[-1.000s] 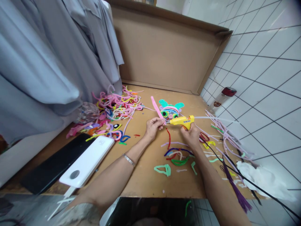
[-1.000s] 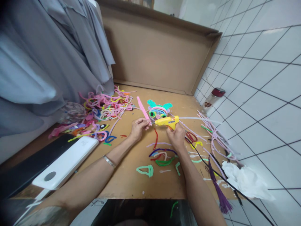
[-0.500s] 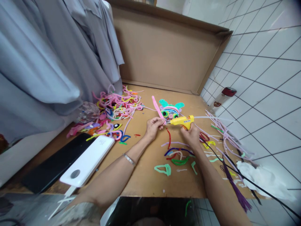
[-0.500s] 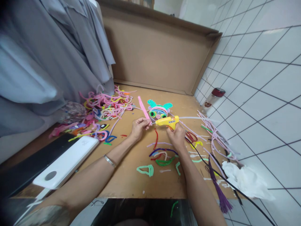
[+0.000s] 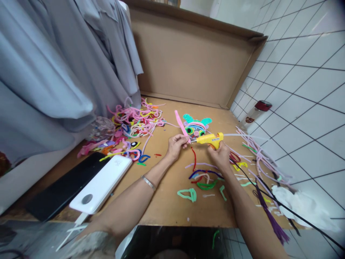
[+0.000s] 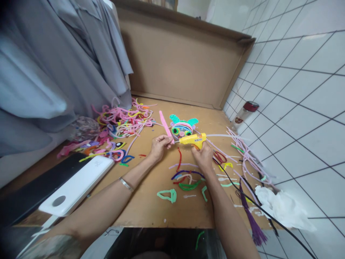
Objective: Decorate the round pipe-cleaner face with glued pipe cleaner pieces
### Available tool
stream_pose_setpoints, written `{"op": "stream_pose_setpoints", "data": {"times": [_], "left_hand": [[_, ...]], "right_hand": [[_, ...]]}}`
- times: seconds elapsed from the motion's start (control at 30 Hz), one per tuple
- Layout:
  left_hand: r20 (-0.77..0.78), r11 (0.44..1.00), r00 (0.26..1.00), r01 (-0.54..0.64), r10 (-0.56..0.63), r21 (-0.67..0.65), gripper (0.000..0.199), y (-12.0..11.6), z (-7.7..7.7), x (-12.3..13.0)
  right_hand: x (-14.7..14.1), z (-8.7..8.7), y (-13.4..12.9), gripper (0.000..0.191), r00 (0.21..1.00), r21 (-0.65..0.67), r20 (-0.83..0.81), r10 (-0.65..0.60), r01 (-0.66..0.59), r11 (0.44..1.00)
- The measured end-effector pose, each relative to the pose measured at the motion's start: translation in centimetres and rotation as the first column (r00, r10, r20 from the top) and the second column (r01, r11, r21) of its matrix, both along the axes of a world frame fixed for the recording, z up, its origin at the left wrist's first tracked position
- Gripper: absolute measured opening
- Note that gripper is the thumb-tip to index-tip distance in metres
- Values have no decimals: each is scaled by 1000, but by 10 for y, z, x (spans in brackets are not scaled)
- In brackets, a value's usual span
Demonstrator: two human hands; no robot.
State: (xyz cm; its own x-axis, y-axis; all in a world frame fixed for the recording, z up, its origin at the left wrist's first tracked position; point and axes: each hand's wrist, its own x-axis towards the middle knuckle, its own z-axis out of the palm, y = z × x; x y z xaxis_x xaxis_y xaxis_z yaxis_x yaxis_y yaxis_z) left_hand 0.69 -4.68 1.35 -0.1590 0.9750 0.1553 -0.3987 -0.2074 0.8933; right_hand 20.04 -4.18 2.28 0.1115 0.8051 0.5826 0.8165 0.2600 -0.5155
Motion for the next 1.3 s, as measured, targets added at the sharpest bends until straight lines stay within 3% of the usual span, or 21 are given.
{"op": "stream_pose_setpoints", "data": {"times": [1.3], "left_hand": [[-18,1000,1000,-12,12,-16,23,1,-1,0]], "right_hand": [[-1,-1,-1,26,999,-75,33,-24,27,997]]}}
